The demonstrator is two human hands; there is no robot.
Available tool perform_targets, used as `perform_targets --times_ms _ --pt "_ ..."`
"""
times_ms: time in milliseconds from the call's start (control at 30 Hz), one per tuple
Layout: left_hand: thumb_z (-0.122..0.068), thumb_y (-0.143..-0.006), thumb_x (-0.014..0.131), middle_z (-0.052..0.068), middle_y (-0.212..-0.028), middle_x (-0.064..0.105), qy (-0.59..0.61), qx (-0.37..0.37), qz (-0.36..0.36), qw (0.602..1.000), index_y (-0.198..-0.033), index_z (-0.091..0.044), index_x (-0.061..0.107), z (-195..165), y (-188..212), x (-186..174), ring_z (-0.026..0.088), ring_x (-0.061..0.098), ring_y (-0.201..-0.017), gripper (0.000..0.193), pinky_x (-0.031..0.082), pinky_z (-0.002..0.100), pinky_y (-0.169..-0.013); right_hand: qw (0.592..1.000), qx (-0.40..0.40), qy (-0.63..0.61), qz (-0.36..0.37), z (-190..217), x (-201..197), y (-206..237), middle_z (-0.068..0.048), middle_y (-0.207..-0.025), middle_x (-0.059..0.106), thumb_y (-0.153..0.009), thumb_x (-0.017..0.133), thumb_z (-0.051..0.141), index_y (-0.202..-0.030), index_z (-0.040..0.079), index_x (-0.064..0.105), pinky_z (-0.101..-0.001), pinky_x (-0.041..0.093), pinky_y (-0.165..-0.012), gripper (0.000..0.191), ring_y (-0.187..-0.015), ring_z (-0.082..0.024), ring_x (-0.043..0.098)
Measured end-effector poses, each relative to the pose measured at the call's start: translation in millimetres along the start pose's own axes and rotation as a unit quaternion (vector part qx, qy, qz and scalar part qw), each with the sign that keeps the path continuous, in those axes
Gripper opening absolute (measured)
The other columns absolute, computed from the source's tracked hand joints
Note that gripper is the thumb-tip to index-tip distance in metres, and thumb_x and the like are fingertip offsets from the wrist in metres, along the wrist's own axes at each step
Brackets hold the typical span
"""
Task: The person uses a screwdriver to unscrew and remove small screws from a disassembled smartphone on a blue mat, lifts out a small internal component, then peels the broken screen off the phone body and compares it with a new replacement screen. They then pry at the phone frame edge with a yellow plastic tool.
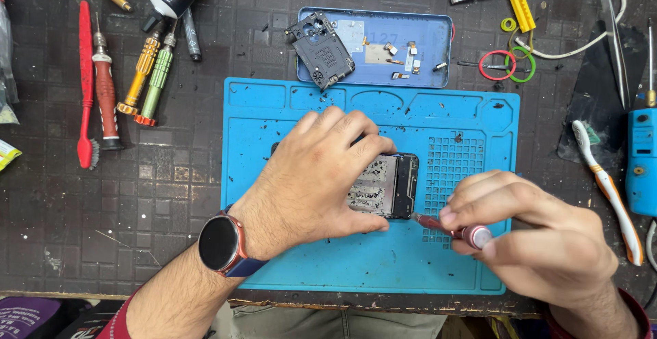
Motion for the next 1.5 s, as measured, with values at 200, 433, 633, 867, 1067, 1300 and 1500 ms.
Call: perform_targets --times_ms 200,433,633,867,1067,1300,1500 --pt "-0.050 -0.052 0.095 0.006 -0.109 0.057 0.004 0.000 -0.001 1.000 -0.117 -0.011 0.066 1.2 0.7 0.3 0.028 0.056 -0.102 0.081 0.044 0.042 -0.083 0.998 -0.043 0.039 0.008 3.4 3.3 -0.7 -0.018 -0.103 0.068 -0.080 0.067 -0.010 -0.101 0.006 0.053 -0.0496 0.061 -0.086 0.031 -0.099 -0.032 0.073" --pt "-0.050 -0.053 0.094 0.007 -0.109 0.058 0.001 0.000 -0.009 1.000 -0.117 -0.010 0.066 0.9 1.0 1.2 0.028 0.056 -0.102 0.081 0.044 0.042 -0.083 0.998 -0.041 0.047 -0.021 3.3 -1.3 -2.4 -0.014 -0.100 0.074 -0.082 0.077 -0.005 -0.102 0.006 0.055 -0.0563 0.065 -0.093 0.031 -0.094 -0.030 0.078" --pt "-0.049 -0.054 0.094 0.006 -0.109 0.058 0.003 -0.005 -0.008 1.000 -0.116 -0.010 0.066 1.9 1.5 0.8 0.028 0.056 -0.102 0.079 0.044 0.042 -0.083 0.992 -0.104 0.071 -0.013 7.2 2.4 -0.8 -0.013 -0.100 0.071 -0.080 0.087 0.006 -0.100 0.007 0.058 -0.0562 0.063 -0.096 0.035 -0.096 -0.030 0.073" --pt "-0.049 -0.055 0.094 0.007 -0.110 0.058 0.004 -0.004 -0.012 1.000 -0.117 -0.009 0.066 1.8 1.2 0.1 0.028 0.056 -0.102 0.079 0.044 0.042 -0.083 0.999 -0.034 0.020 -0.014 2.6 4.7 0.4 -0.016 -0.105 0.070 -0.082 0.075 -0.004 -0.106 0.008 0.054 -0.0514 0.064 -0.093 0.034 -0.098 -0.031 0.074" --pt "-0.046 -0.055 0.094 0.006 -0.109 0.058 0.003 -0.005 -0.010 1.000 -0.116 -0.009 0.067 1.7 0.4 -1.1 0.028 0.056 -0.102 0.077 0.044 0.042 -0.083 0.999 -0.036 0.034 0.007 3.1 4.2 -0.3 -0.013 -0.104 0.071 -0.081 0.075 -0.008 -0.105 0.010 0.057 -0.0495 0.065 -0.092 0.036 -0.096 -0.030 0.075" --pt "-0.048 -0.055 0.094 0.006 -0.109 0.058 0.005 -0.005 -0.004 1.000 -0.117 -0.008 0.066 1.0 -0.3 -1.3 0.028 0.056 -0.101 0.079 0.044 0.042 -0.083 0.997 -0.056 0.056 0.006 4.5 3.4 0.2 -0.011 -0.107 0.070 -0.083 0.080 -0.004 -0.100 0.013 0.058 -0.0484 0.064 -0.090 0.033 -0.098 -0.030 0.073" --pt "-0.048 -0.055 0.094 0.006 -0.110 0.058 -0.002 -0.004 -0.006 1.000 -0.117 -0.008 0.066 0.2 -0.1 -1.6 0.028 0.055 -0.101 0.079 0.044 0.043 -0.083 0.998 -0.028 0.055 0.005 -0.2 3.5 3.5 -0.014 -0.108 0.072 -0.079 0.074 -0.004 -0.100 0.012 0.052 -0.0513 0.058 -0.094 0.034 -0.104 -0.035 0.071"
Point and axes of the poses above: each hand's wrist, its own y-axis away from the middle knuckle, its own x-axis out of the palm, z = x × y, the point moved 5 cm from there along -y, towards the middle knuckle
